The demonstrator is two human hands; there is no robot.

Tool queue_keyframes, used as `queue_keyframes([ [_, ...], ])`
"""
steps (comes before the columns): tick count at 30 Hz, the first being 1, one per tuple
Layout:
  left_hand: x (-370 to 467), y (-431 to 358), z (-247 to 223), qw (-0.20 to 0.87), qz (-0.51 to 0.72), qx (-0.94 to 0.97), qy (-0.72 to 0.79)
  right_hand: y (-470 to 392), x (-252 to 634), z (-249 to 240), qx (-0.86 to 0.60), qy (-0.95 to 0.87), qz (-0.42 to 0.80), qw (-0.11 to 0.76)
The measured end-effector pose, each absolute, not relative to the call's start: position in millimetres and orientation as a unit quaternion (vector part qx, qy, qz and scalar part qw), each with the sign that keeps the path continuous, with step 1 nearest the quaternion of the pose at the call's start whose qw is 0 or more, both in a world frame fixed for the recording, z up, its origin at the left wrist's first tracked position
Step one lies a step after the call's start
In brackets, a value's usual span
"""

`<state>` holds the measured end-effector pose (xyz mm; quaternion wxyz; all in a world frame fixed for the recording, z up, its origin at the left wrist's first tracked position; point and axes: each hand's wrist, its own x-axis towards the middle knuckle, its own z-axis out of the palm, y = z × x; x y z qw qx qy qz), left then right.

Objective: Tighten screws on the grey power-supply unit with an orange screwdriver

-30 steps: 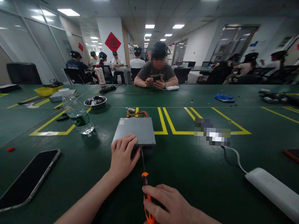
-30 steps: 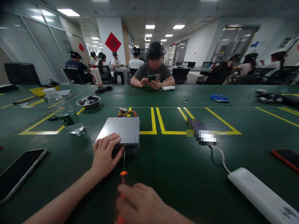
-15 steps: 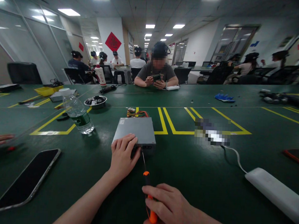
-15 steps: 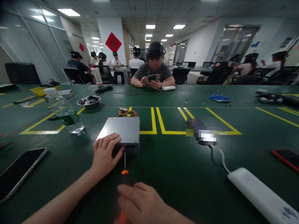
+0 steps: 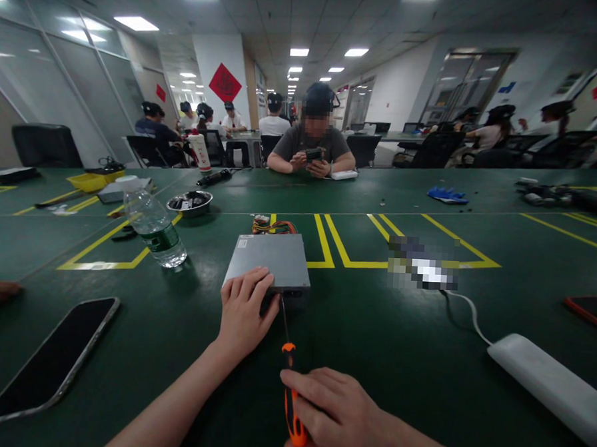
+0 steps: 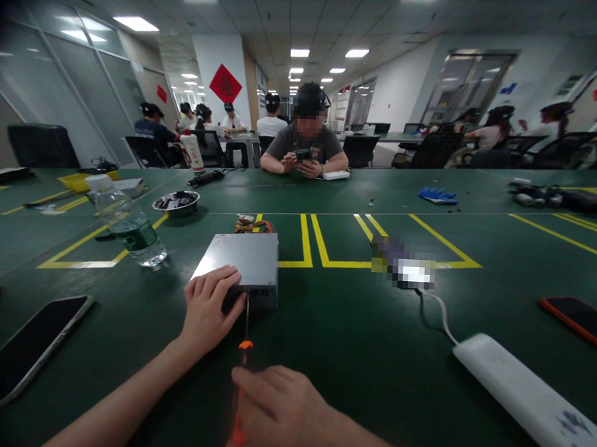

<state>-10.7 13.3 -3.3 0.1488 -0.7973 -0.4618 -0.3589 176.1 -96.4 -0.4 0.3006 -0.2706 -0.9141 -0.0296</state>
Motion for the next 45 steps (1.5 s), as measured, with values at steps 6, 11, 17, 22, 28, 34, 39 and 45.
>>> queue_keyframes([
  [6, -10, 13, -3, 0.149, -0.36, -0.798, -0.461, -95, 173, 15, -0.265, -0.94, 0.009, 0.213],
  [11, -11, 14, -4, 0.149, -0.361, -0.798, -0.459, -96, 174, 11, -0.255, -0.925, -0.03, 0.279],
  [17, -10, 13, -4, 0.148, -0.36, -0.795, -0.465, -97, 178, 11, -0.264, -0.93, 0.014, 0.255],
  [22, -11, 12, -4, 0.146, -0.359, -0.797, -0.463, -95, 173, 13, -0.27, -0.932, -0.005, 0.243],
  [28, -11, 13, -4, 0.14, -0.358, -0.798, -0.465, -93, 174, 0, -0.259, -0.915, -0.022, 0.307],
  [34, -13, 12, -4, 0.136, -0.366, -0.802, -0.452, -93, 175, 6, -0.266, -0.934, 0.013, 0.238],
  [39, -12, 8, 6, 0.137, -0.349, -0.801, -0.467, -95, 173, 4, -0.243, -0.936, -0.043, 0.252],
  [45, -8, 2, 19, 0.119, -0.337, -0.808, -0.468, -97, 172, -1, -0.252, -0.936, -0.073, 0.234],
])
